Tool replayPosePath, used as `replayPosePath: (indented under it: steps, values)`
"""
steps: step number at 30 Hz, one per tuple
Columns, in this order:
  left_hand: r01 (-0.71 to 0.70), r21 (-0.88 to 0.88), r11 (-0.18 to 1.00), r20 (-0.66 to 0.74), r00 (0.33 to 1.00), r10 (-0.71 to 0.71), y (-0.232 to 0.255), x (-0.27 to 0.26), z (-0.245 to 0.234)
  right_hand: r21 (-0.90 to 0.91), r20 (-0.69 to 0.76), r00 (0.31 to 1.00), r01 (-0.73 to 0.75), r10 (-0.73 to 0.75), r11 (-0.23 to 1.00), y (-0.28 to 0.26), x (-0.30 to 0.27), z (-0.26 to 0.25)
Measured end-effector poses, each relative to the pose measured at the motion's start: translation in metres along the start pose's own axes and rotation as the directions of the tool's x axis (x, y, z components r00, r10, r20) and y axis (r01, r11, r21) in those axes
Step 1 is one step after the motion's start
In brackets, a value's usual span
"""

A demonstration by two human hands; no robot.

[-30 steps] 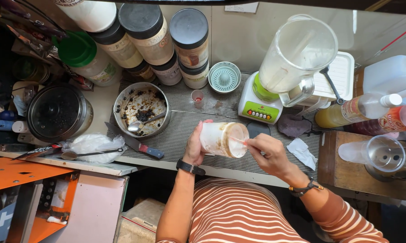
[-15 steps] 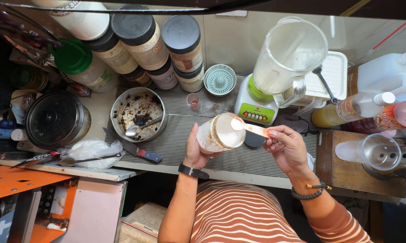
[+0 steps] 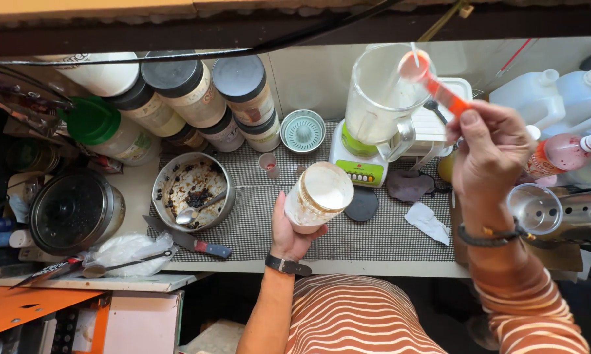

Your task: The person scoops white powder from a container into a blender jar, then adds a brown powder. They open a pot of black beans, scoop some into a plastic cup, and pour a liquid from a dispenser into the cup. Finally, they add a dark chunky substance to the cup.

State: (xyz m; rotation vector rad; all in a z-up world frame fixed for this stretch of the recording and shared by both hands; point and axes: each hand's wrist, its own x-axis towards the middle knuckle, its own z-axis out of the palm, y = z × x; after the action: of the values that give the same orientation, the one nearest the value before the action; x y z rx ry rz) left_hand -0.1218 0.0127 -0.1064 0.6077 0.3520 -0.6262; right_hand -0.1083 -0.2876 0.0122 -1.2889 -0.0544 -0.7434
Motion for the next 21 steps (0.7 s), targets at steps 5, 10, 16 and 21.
replayPosePath:
  steps: [5,10,16,21]
  values:
    - [0.002,-0.019,1.0,-0.04,0.999,-0.003,0.003,-0.002,0.005,-0.658,0.539,0.787,0.616,-0.3,0.434,-0.003,0.029,-0.014]
    - [-0.011,-0.01,1.0,-0.076,0.997,0.011,0.007,0.002,0.003,-0.599,0.651,0.659,0.751,-0.377,0.279,-0.02,0.011,-0.002]
    - [-0.109,0.063,0.992,-0.048,0.992,0.112,0.011,-0.002,0.004,-0.387,0.771,0.608,0.685,-0.191,0.617,-0.011,-0.043,0.042]
    - [-0.211,0.026,0.977,0.003,0.978,0.211,0.01,-0.001,-0.008,-0.438,0.604,0.788,0.202,0.12,0.876,0.029,-0.089,0.031]
